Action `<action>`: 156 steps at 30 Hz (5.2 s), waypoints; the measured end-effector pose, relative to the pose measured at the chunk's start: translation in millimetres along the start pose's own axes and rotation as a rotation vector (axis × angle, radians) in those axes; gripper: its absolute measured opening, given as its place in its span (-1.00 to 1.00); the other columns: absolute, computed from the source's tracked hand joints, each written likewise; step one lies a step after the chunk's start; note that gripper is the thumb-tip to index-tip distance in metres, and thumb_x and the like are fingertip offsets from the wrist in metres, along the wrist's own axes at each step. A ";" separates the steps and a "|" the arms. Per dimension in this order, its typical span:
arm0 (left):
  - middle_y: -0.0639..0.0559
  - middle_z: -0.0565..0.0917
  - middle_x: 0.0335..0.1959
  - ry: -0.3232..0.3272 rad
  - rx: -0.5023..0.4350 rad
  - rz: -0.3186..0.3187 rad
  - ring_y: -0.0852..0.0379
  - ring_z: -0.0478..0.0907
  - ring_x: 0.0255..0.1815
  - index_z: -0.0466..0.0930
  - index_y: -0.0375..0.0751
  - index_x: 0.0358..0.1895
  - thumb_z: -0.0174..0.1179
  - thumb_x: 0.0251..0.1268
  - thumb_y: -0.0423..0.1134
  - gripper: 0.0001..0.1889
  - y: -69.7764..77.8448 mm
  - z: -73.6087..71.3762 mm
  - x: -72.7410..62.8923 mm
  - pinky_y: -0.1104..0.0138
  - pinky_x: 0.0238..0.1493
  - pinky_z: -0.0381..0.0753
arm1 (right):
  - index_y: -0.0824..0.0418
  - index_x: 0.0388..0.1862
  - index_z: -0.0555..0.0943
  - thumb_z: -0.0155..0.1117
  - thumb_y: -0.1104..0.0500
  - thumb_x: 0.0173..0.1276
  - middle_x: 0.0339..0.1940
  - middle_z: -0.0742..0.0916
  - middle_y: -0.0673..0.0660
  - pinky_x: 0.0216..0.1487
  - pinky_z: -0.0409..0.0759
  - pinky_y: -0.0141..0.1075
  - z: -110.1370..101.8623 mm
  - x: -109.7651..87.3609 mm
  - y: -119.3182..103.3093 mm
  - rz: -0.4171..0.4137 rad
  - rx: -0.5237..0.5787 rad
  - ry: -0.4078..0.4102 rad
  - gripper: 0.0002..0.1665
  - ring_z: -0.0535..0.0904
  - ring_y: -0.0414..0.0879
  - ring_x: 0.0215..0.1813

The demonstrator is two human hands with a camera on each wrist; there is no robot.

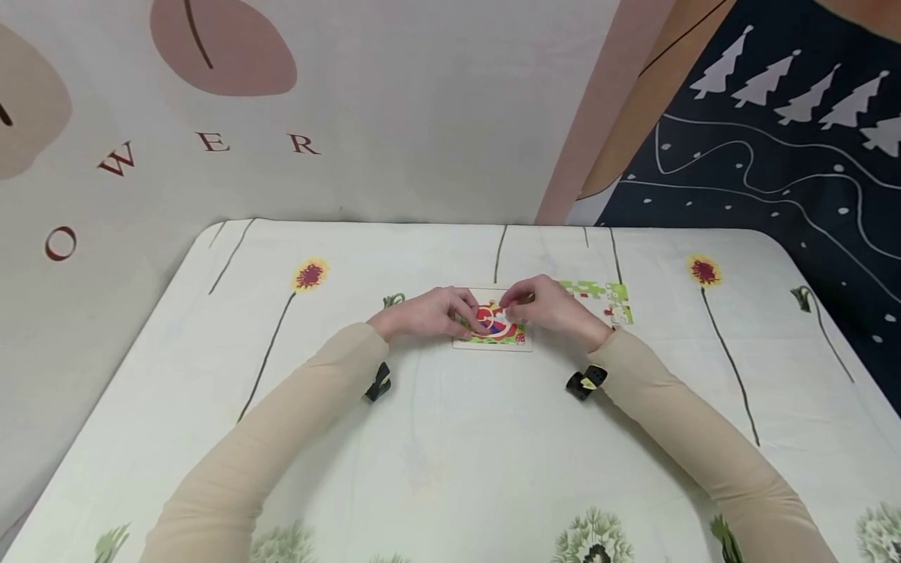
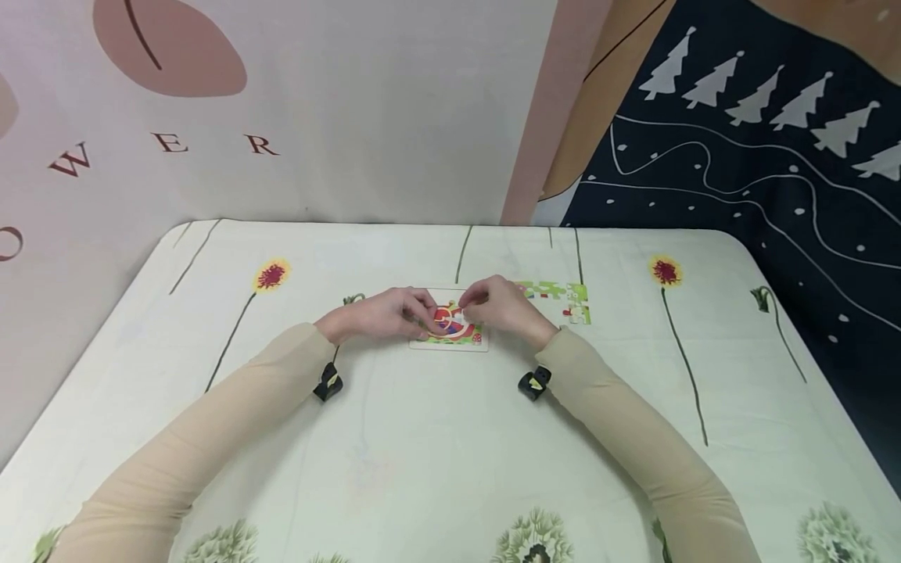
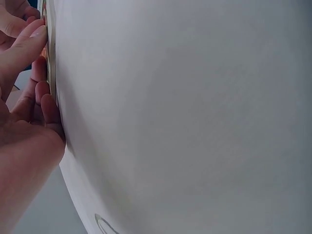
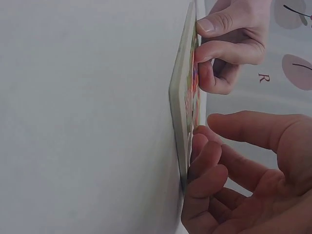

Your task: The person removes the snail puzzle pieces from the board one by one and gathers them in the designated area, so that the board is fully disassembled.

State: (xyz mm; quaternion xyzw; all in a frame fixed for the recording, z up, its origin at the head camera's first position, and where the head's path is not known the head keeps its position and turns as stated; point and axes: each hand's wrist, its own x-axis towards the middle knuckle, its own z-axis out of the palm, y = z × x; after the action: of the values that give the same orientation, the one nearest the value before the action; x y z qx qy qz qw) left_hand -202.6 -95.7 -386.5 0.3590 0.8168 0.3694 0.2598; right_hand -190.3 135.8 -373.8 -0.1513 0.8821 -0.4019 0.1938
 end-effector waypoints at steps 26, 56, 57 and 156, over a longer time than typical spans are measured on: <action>-0.04 0.55 -0.03 0.004 0.001 0.004 0.04 0.38 0.06 0.76 -0.21 -0.12 0.31 0.18 -0.43 -0.79 -0.6 0.5 -0.6 0.23 0.07 0.31 | 0.32 -0.21 0.63 0.31 0.26 0.29 -0.34 0.66 0.13 -0.25 0.36 -0.24 -0.9 2.9 0.1 -0.033 0.046 0.035 -0.86 0.47 -0.05 -0.29; 0.01 0.50 -0.02 -0.007 0.021 -0.028 0.05 0.33 0.07 0.76 -0.16 -0.07 0.28 0.22 -0.41 -0.77 1.8 1.6 -3.3 0.24 0.05 0.29 | 0.33 -0.13 0.60 0.25 0.22 0.35 -0.23 0.67 0.17 -0.18 0.42 -0.23 -35.9 -22.1 19.2 0.087 0.074 0.134 -0.80 0.50 -0.01 -0.19; 0.00 0.50 -0.02 -0.007 0.020 -0.029 0.05 0.33 0.07 0.76 -0.16 -0.07 0.29 0.22 -0.41 -0.77 2.1 1.5 -3.4 0.25 0.05 0.30 | 0.33 -0.13 0.60 0.25 0.22 0.36 -0.24 0.67 0.17 -0.18 0.42 -0.23 -37.0 -22.8 20.0 0.083 0.077 0.136 -0.80 0.50 -0.01 -0.20; 0.03 0.48 -0.04 -0.015 -0.012 -0.048 0.07 0.31 0.07 0.76 -0.15 -0.07 0.28 0.22 -0.41 -0.76 3.9 0.9 -3.4 0.21 0.12 0.27 | 0.41 -0.09 0.61 0.25 0.23 0.35 -0.28 0.62 0.13 -0.25 0.27 -0.19 -87.2 -48.0 72.6 0.203 -0.071 0.081 -0.74 0.33 0.00 -0.25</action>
State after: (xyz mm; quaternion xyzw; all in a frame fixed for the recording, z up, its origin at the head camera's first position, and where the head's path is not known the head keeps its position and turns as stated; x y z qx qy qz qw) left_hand -198.3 -96.1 -383.4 0.3404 0.8209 0.3653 0.2772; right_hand -196.5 258.6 -366.4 -0.0515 0.9138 -0.3543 0.1920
